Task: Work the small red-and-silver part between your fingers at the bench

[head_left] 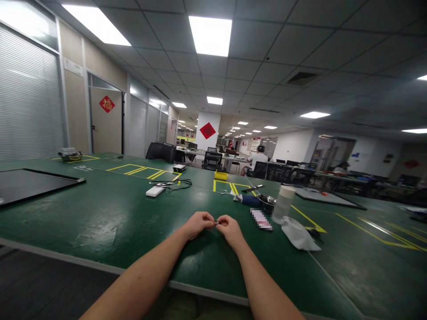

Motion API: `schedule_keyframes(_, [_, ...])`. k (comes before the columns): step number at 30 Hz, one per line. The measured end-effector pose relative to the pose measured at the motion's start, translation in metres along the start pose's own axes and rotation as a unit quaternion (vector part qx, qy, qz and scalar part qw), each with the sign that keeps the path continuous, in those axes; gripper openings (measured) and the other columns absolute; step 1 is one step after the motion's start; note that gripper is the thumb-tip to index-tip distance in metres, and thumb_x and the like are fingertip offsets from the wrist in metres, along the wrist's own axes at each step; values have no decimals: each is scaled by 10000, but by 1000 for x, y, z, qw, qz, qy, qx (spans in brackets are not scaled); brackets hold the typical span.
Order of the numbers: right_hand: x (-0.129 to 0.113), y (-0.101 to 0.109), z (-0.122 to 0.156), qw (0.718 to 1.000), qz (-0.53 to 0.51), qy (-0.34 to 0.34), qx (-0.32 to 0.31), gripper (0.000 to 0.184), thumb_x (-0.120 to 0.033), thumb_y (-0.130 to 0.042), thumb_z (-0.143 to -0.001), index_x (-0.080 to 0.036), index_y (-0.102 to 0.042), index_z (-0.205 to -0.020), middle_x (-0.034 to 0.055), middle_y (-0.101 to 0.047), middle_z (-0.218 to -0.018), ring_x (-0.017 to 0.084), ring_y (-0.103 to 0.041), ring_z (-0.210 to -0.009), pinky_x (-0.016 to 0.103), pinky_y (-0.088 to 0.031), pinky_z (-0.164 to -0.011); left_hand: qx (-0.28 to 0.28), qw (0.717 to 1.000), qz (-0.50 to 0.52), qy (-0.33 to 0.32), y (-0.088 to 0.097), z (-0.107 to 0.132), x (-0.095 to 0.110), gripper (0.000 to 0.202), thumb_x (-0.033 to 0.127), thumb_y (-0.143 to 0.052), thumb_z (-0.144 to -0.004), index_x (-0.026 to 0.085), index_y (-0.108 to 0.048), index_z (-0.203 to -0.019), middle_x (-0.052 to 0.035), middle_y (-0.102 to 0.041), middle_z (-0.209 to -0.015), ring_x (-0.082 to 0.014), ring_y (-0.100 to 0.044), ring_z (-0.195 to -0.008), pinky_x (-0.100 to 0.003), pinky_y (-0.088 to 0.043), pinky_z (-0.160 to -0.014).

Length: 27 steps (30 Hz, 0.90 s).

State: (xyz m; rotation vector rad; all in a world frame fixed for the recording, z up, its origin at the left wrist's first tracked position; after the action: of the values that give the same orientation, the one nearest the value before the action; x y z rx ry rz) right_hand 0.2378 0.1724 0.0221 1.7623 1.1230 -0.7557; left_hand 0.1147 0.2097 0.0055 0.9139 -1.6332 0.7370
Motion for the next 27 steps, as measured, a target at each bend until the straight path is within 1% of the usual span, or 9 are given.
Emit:
schedule_keyframes(2, [1,0,-1,1000,-1,0,-2,157,-208,-619,-646,-156,-617,-794,-13,-598,-631,118,-497,-536,228,-360,-522,10,1000,-5,2,1,0,1,173,198,-705,-591,109,-655,-731,-17,-643,-649,-117,-557,-607,-235,-419,-624])
schedule_keyframes(4, [1,-3,0,1000,1,1,-18,152,-205,-622,-645,-158,-614,-789,-28,-570,-592,106,-461,-500,221,-333,-498,11,1000,-9,7,1,1,2,174,202,-708,-587,108,-651,-722,-14,-635,-629,-117,-553,-592,-236,-415,-609])
schedule_keyframes(8, [-4,-8,2,999,-11,1,-40,135,-196,-629,-645,-162,-600,-772,-53,-507,-536,87,-400,-460,209,-279,-464,-10,1000,4,15,-2,2,1,178,219,-712,-596,107,-630,-708,-6,-615,-586,-118,-552,-561,-237,-412,-582])
schedule_keyframes(14, [-7,-11,6,998,-32,-17,-58,144,-216,-650,-650,-159,-608,-776,-62,-481,-496,76,-362,-432,203,-232,-441,-23,999,30,22,-2,2,-3,249,211,-748,-576,104,-615,-756,-14,-621,-634,-109,-553,-573,-226,-405,-571])
schedule_keyframes(16, [-7,-12,6,997,-43,-24,-65,155,-228,-665,-646,-160,-615,-777,-67,-468,-480,72,-347,-426,202,-217,-438,-37,998,37,28,-3,2,-3,267,216,-757,-571,104,-612,-765,-17,-621,-651,-110,-555,-582,-230,-409,-581])
schedule_keyframes(18, [-6,-13,7,995,-62,-33,-74,173,-234,-678,-641,-160,-626,-788,-61,-494,-499,74,-369,-439,201,-234,-447,-57,997,44,28,-4,3,-2,271,216,-757,-577,107,-610,-776,-17,-620,-672,-107,-552,-591,-230,-409,-589])
schedule_keyframes(21, [-6,-14,10,990,-97,-53,-87,211,-222,-673,-643,-163,-639,-843,-37,-577,-573,87,-442,-481,203,-294,-482,-81,996,40,21,-8,4,1,252,222,-738,-602,112,-609,-788,-10,-612,-684,-98,-540,-593,-223,-398,-586])
schedule_keyframes(24, [-8,-15,13,984,-132,-69,-94,253,-216,-659,-651,-172,-636,-899,-22,-622,-630,105,-501,-529,213,-348,-527,-82,996,20,16,-9,5,3,242,245,-714,-628,117,-617,-809,-1,-604,-676,-96,-523,-583,-220,-385,-574])
schedule_keyframes(27, [-11,-15,14,980,-158,-71,-95,266,-231,-661,-659,-179,-630,-918,-15,-630,-666,121,-535,-587,221,-380,-563,-91,996,-2,9,-13,9,9,249,263,-682,-659,113,-647,-854,-9,-619,-706,-102,-518,-607,-224,-386,-596])
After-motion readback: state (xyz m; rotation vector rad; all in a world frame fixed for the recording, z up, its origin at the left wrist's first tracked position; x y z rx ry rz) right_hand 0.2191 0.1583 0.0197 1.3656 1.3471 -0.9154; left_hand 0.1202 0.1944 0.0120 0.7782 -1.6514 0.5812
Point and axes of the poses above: each hand's wrist, its own z-axis away from the middle knuckle, its own y-axis out of the back of the hand, x = y × z, the point moved 9 cm from there along -z, towards the middle knuckle
